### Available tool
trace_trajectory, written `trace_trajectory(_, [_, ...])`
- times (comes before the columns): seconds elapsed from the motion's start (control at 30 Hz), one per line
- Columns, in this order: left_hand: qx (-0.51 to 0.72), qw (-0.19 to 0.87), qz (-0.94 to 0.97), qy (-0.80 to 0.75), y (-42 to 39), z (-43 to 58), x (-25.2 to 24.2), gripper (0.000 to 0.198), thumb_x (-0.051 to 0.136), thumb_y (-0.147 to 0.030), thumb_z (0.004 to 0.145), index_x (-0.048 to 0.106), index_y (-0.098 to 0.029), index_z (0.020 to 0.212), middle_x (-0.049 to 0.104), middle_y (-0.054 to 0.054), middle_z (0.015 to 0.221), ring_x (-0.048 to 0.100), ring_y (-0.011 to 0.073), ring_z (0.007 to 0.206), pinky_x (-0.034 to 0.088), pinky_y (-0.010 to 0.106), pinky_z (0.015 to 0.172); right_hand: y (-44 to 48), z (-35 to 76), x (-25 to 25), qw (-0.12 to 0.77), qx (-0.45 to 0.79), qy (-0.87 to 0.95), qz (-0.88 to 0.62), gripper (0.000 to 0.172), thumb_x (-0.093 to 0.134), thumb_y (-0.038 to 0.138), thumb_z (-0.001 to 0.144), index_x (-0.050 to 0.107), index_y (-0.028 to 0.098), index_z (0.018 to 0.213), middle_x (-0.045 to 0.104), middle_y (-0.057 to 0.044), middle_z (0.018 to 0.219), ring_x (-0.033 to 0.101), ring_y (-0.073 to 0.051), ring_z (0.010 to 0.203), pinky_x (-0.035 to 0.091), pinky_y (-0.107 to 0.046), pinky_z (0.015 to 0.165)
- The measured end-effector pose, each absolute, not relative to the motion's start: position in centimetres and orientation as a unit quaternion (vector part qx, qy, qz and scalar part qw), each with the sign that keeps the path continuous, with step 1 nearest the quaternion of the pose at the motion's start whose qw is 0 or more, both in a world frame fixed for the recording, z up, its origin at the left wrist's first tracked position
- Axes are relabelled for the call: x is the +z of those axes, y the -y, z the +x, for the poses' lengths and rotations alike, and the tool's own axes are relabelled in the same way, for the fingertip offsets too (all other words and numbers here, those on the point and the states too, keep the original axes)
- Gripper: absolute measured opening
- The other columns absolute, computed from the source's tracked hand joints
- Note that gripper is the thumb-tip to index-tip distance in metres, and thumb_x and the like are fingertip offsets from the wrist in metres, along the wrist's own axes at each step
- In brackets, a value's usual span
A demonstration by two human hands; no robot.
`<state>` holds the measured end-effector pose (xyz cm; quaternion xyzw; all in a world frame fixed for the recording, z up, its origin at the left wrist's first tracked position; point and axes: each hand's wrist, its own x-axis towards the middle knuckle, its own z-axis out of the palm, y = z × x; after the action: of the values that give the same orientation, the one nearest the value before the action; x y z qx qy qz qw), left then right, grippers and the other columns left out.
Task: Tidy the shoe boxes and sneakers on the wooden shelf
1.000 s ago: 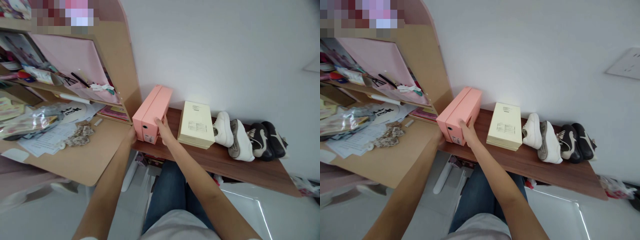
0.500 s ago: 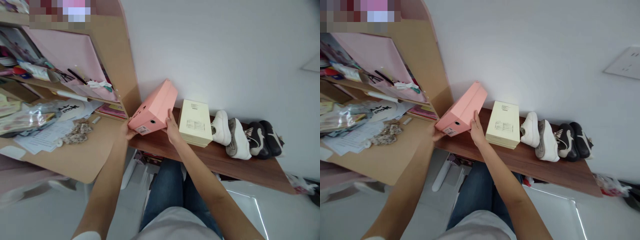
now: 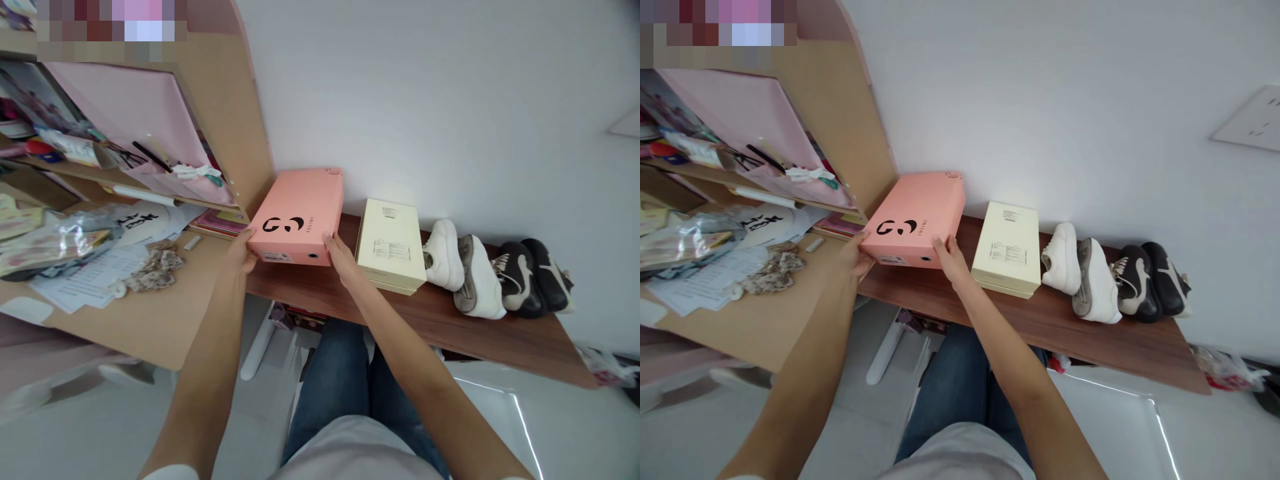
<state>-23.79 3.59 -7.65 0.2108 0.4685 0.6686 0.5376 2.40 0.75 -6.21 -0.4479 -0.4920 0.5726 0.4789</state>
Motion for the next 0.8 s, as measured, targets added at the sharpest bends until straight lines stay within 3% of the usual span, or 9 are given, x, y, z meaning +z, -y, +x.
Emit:
trace_trajectory(0.2, [0.654,0.508,0.272,-0.490,-4.1,-24.2,-8.2,0.034,0.072,-0.024,0.071,0.068,-0.014,0.103,0.074,0.006,0.085,0.066,0.0183,0.065,0.050,0.022,0.045,-0.8,1.8,-7.5,0.485,0.610,0.440,-0.447,0.052,0.054,0.049,0.086,0.059,0.024,0.131,0.061,-0.002,0.137,0.053,-0.023,0.129,0.034,-0.041,0.114])
trace_trajectory(0.53, [0.627,0.521,0.309,-0.490,-4.3,-24.5,-9.6,0.041,0.069,-0.027,0.071,0.068,-0.012,0.110,0.073,0.007,0.081,0.057,0.0132,0.048,0.039,0.020,0.032,-0.9,0.9,-10.1,0.502,0.619,0.391,-0.460,0.045,0.057,0.041,0.081,0.063,0.025,0.122,0.067,-0.001,0.127,0.059,-0.022,0.118,0.040,-0.038,0.108])
trace_trajectory(0.67, [0.621,0.520,0.317,-0.493,-4.3,-24.4,-9.6,0.043,0.069,-0.026,0.071,0.068,-0.012,0.111,0.074,0.009,0.085,0.060,0.0151,0.053,0.036,0.019,0.030,-1.1,0.7,-10.8,0.498,0.631,0.375,-0.461,0.043,0.057,0.040,0.079,0.064,0.024,0.119,0.069,-0.002,0.122,0.060,-0.022,0.115,0.042,-0.037,0.105])
trace_trajectory(0.8, [0.623,0.521,0.317,-0.489,-4.5,-24.3,-9.5,0.045,0.069,-0.024,0.069,0.068,-0.013,0.112,0.075,0.008,0.087,0.065,0.0168,0.062,0.042,0.018,0.036,-1.2,0.6,-11.5,0.506,0.633,0.365,-0.458,0.041,0.057,0.039,0.078,0.065,0.027,0.117,0.070,0.000,0.120,0.060,-0.020,0.115,0.042,-0.035,0.105])
